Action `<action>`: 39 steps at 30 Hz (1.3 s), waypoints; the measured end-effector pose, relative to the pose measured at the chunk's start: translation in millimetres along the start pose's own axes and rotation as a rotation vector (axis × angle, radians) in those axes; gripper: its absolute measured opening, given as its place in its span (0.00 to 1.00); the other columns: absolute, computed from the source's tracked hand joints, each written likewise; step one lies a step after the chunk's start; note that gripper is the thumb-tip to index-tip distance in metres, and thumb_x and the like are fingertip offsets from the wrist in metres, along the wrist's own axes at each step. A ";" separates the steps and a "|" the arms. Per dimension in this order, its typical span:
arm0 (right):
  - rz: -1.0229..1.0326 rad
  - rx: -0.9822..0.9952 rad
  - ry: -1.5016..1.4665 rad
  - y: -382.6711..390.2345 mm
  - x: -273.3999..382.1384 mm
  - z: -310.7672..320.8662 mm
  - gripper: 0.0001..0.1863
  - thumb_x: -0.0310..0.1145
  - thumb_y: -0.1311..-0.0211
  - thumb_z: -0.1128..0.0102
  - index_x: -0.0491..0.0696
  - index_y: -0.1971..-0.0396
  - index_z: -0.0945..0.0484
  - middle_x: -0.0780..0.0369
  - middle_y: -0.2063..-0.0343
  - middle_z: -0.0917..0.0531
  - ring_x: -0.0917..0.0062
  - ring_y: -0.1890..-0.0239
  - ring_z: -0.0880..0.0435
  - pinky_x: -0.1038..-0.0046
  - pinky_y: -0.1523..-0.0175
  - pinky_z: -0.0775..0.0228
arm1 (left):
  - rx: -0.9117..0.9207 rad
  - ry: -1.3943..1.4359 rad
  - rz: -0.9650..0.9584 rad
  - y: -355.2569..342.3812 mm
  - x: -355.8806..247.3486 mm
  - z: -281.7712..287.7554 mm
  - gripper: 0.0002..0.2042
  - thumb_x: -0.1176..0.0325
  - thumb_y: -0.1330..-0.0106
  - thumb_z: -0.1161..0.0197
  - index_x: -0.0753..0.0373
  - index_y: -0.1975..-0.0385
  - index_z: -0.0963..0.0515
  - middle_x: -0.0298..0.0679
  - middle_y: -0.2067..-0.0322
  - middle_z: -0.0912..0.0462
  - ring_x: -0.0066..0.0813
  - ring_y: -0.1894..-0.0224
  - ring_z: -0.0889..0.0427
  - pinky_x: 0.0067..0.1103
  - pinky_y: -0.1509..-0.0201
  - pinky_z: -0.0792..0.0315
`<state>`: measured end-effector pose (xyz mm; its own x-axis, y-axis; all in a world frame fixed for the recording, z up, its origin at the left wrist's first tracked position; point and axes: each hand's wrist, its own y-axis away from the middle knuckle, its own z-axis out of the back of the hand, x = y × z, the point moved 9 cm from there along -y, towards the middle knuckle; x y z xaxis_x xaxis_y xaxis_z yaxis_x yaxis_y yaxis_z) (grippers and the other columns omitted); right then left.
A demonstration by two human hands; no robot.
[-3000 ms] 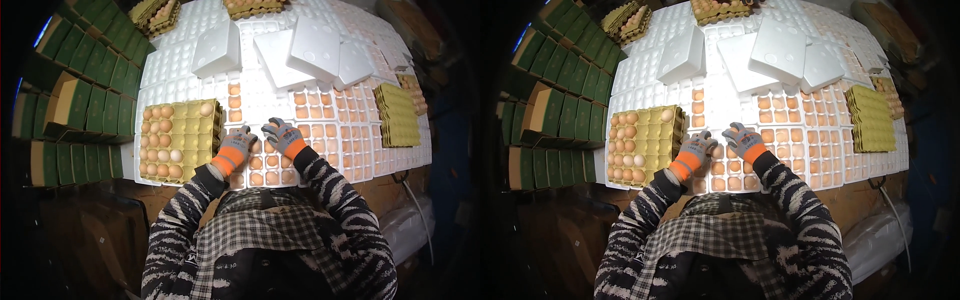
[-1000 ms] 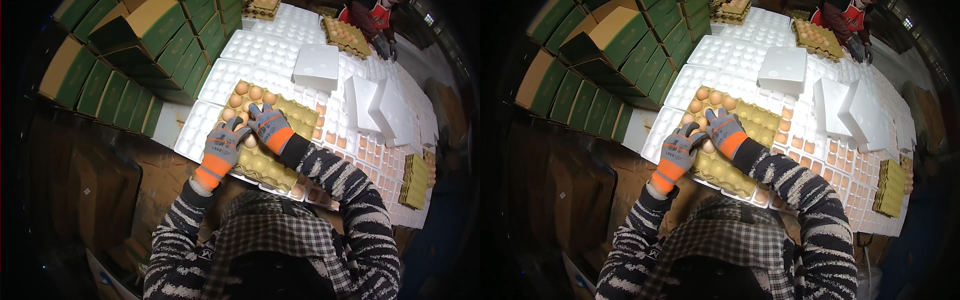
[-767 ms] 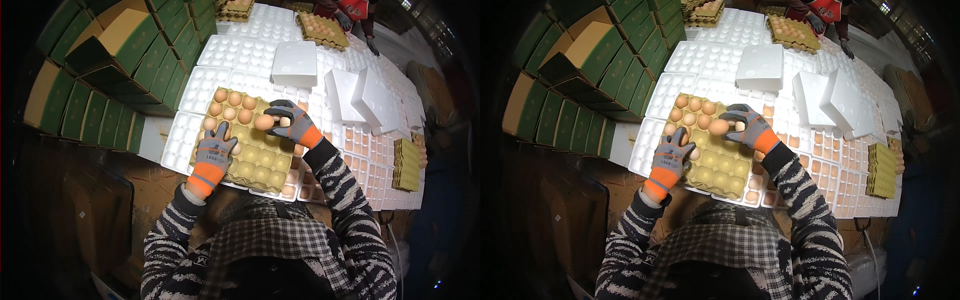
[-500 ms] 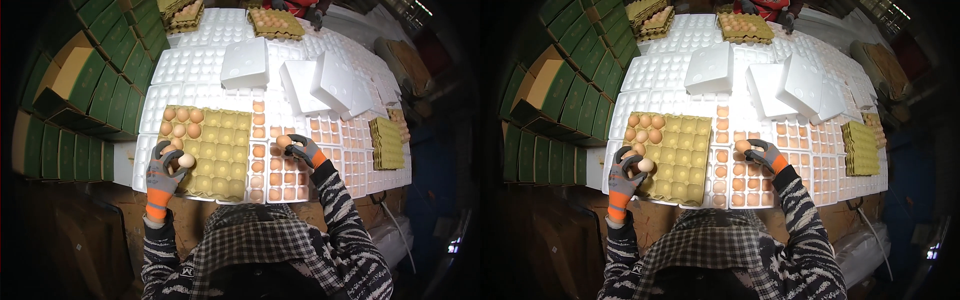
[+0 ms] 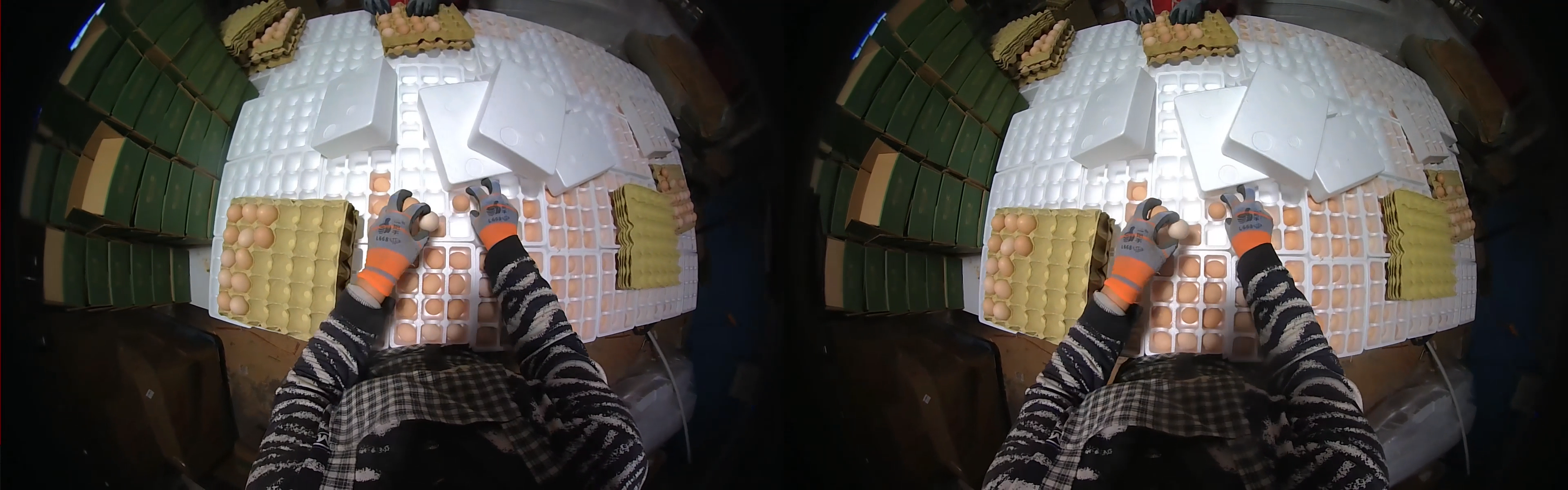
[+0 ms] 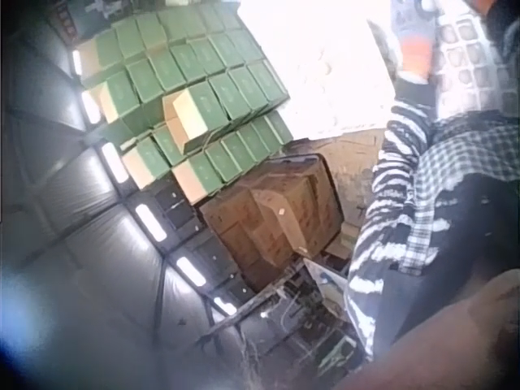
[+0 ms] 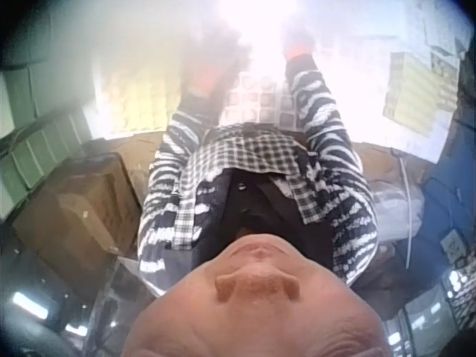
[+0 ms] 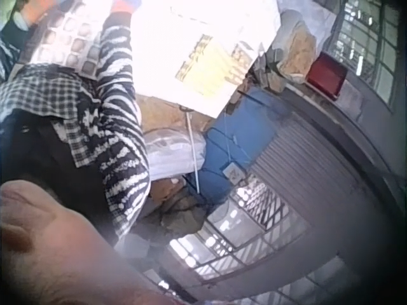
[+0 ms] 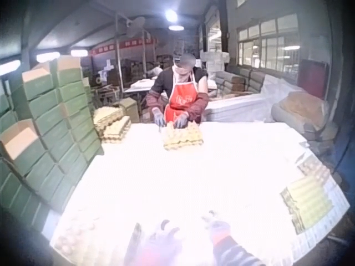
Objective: The person sorts eggs by hand, moving them from cardboard trays into plastic egg trays laid out on a table and stacking empty trays.
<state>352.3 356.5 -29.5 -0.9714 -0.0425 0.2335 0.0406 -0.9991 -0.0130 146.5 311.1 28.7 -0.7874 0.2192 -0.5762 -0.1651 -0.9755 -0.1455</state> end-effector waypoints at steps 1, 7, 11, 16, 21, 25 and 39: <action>0.067 -0.021 -0.081 1.7 6.8 5.7 0.22 0.36 0.41 0.37 0.61 0.45 0.22 0.58 0.41 0.25 0.65 0.45 0.20 0.63 0.46 0.23 | 0.023 -0.035 0.055 -11.5 6.6 -17.4 0.21 0.66 0.49 0.28 0.47 0.52 0.19 0.40 0.43 0.26 0.45 0.49 0.21 0.35 0.45 0.24; 0.257 0.327 -0.182 34.5 22.5 -38.7 0.21 0.43 0.39 0.38 0.63 0.45 0.22 0.62 0.44 0.24 0.64 0.47 0.19 0.62 0.46 0.24 | 0.036 -0.111 0.118 -42.6 33.0 -64.4 0.19 0.67 0.43 0.33 0.46 0.50 0.18 0.39 0.42 0.26 0.45 0.48 0.21 0.34 0.44 0.24; 0.201 0.171 -0.501 19.9 15.7 -20.4 0.24 0.44 0.41 0.36 0.59 0.44 0.23 0.60 0.46 0.22 0.64 0.50 0.19 0.61 0.46 0.24 | -0.145 0.213 0.229 -32.7 69.8 -52.7 0.20 0.67 0.38 0.38 0.45 0.45 0.20 0.40 0.41 0.26 0.46 0.47 0.20 0.36 0.44 0.24; 0.311 0.085 -0.915 -13.0 66.6 -12.7 0.26 0.29 0.43 0.42 0.52 0.41 0.27 0.53 0.43 0.27 0.56 0.38 0.29 0.62 0.31 0.36 | -0.087 0.171 0.295 -46.3 75.1 -70.1 0.24 0.72 0.38 0.40 0.49 0.40 0.25 0.43 0.40 0.31 0.46 0.42 0.25 0.34 0.38 0.28; 0.429 -0.180 -0.508 -46.0 101.4 -29.8 0.24 0.25 0.41 0.47 0.49 0.42 0.26 0.51 0.43 0.26 0.53 0.39 0.28 0.58 0.32 0.36 | -0.345 0.428 0.189 -88.7 87.5 -59.0 0.24 0.78 0.40 0.43 0.56 0.41 0.27 0.47 0.42 0.32 0.49 0.38 0.32 0.34 0.33 0.35; 0.374 -0.130 -0.184 -61.7 99.5 -57.4 0.28 0.30 0.42 0.42 0.51 0.39 0.29 0.56 0.40 0.27 0.61 0.32 0.34 0.55 0.24 0.52 | -0.304 0.334 0.125 -85.2 111.4 -72.3 0.24 0.78 0.39 0.42 0.58 0.41 0.27 0.48 0.43 0.28 0.48 0.40 0.29 0.34 0.33 0.35; 0.832 0.101 -0.555 17.2 335.9 44.3 0.27 0.44 0.39 0.36 0.57 0.40 0.27 0.60 0.45 0.23 0.63 0.46 0.21 0.63 0.44 0.25 | -0.558 -0.418 0.583 134.9 158.6 231.2 0.23 0.61 0.46 0.26 0.58 0.49 0.21 0.43 0.52 0.23 0.45 0.50 0.24 0.37 0.46 0.29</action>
<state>37.0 324.9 91.8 -0.3796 -0.6967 0.6086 0.7015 -0.6457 -0.3016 -138.0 209.7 103.6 -0.8251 -0.4373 -0.3579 0.5530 -0.7548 -0.3528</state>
